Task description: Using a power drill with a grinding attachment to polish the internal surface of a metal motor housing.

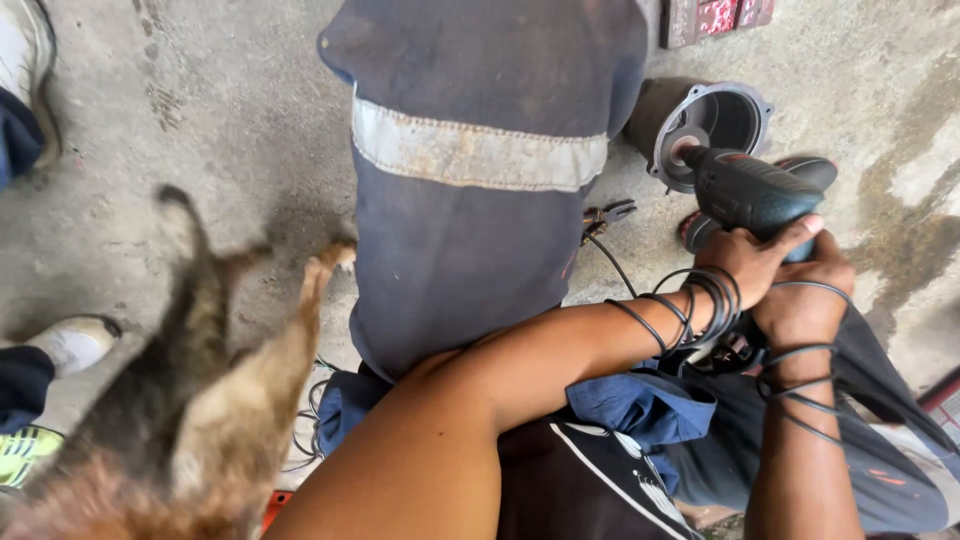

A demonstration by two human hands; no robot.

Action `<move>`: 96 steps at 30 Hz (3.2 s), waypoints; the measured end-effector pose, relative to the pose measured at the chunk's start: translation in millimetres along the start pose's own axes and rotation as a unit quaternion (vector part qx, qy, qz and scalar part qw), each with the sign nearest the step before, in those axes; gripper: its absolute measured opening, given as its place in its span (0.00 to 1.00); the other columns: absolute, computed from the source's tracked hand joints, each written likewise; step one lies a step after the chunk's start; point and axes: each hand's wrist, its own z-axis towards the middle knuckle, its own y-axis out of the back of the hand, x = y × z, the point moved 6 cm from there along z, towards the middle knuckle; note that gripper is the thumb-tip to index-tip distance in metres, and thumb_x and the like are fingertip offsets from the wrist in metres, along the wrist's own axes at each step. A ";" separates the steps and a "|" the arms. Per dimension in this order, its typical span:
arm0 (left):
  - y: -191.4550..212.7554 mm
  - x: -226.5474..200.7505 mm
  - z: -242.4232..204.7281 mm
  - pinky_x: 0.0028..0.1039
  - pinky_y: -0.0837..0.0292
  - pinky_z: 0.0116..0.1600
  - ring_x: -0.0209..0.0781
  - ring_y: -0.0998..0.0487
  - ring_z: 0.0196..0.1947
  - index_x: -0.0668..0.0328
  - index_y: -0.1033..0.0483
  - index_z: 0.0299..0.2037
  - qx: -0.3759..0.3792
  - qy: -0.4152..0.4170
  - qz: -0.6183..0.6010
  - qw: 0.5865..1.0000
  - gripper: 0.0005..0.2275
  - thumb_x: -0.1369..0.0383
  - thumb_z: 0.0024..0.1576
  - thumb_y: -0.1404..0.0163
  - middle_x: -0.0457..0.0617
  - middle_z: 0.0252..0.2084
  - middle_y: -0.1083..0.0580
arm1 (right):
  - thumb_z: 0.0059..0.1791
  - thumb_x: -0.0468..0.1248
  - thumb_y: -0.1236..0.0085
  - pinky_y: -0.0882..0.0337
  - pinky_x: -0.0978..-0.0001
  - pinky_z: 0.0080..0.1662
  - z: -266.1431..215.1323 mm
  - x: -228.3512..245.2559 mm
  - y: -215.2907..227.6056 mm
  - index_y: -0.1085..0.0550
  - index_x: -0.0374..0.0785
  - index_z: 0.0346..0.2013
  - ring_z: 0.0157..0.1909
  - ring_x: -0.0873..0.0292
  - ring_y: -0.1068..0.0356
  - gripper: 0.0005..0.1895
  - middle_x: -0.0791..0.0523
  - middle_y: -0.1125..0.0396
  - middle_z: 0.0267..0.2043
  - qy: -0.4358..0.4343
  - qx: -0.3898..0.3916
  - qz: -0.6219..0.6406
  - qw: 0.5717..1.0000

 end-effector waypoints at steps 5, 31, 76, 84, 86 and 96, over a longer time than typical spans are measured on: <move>5.5 23.1 41.8 0.36 0.23 0.38 0.54 0.16 0.33 0.71 0.18 0.37 -0.027 -0.011 -0.007 1.000 0.44 0.33 0.40 0.70 0.62 0.32 0.19 | 0.54 0.28 0.41 0.32 0.51 0.33 18.6 -8.3 -32.4 0.25 0.23 0.53 0.27 0.46 0.34 0.14 0.39 0.29 0.32 -0.055 0.012 -0.014 0.998; -15.2 -1.1 -24.2 0.37 0.26 0.43 0.58 0.21 0.33 0.77 0.21 0.35 -0.015 0.013 0.083 0.996 0.44 0.34 0.43 0.71 0.68 0.36 0.24 | 0.52 0.40 0.29 0.33 0.52 0.33 -26.9 18.6 20.1 0.24 0.25 0.49 0.26 0.47 0.35 0.21 0.42 0.29 0.31 -0.133 -0.005 0.042 0.990; 29.6 79.4 58.0 0.46 0.26 0.59 0.64 0.30 0.62 0.82 0.37 0.62 -0.094 0.089 -0.066 0.989 0.42 0.41 0.57 0.49 0.75 0.60 0.31 | 0.50 0.57 0.45 0.28 0.43 0.57 11.7 -1.9 -88.6 0.31 0.50 0.68 0.58 0.38 0.28 0.33 0.40 0.26 0.51 -0.309 0.119 0.151 0.931; 16.5 78.0 48.1 0.55 0.24 0.49 0.66 0.25 0.54 0.84 0.41 0.63 -0.064 0.074 -0.140 0.985 0.42 0.45 0.56 0.42 0.75 0.56 0.31 | 0.48 0.55 0.41 0.28 0.41 0.56 -2.0 11.9 -42.5 0.30 0.51 0.67 0.57 0.36 0.28 0.34 0.40 0.25 0.50 -0.295 0.109 0.171 0.934; 15.1 76.7 39.4 0.54 0.23 0.48 0.64 0.24 0.52 0.83 0.40 0.62 -0.064 0.074 -0.138 0.986 0.41 0.45 0.57 0.42 0.73 0.54 0.29 | 0.47 0.55 0.40 0.28 0.41 0.56 -7.2 7.9 -42.2 0.29 0.51 0.67 0.56 0.35 0.28 0.34 0.40 0.25 0.50 -0.289 0.101 0.166 0.937; 14.4 96.2 34.4 0.45 0.19 0.42 0.54 0.19 0.43 0.80 0.35 0.57 -0.043 0.049 -0.143 0.988 0.36 0.46 0.60 0.40 0.65 0.47 0.25 | 0.46 0.53 0.40 0.27 0.41 0.57 -23.6 9.1 -31.9 0.30 0.53 0.68 0.57 0.36 0.27 0.35 0.41 0.24 0.51 -0.277 0.091 0.155 0.944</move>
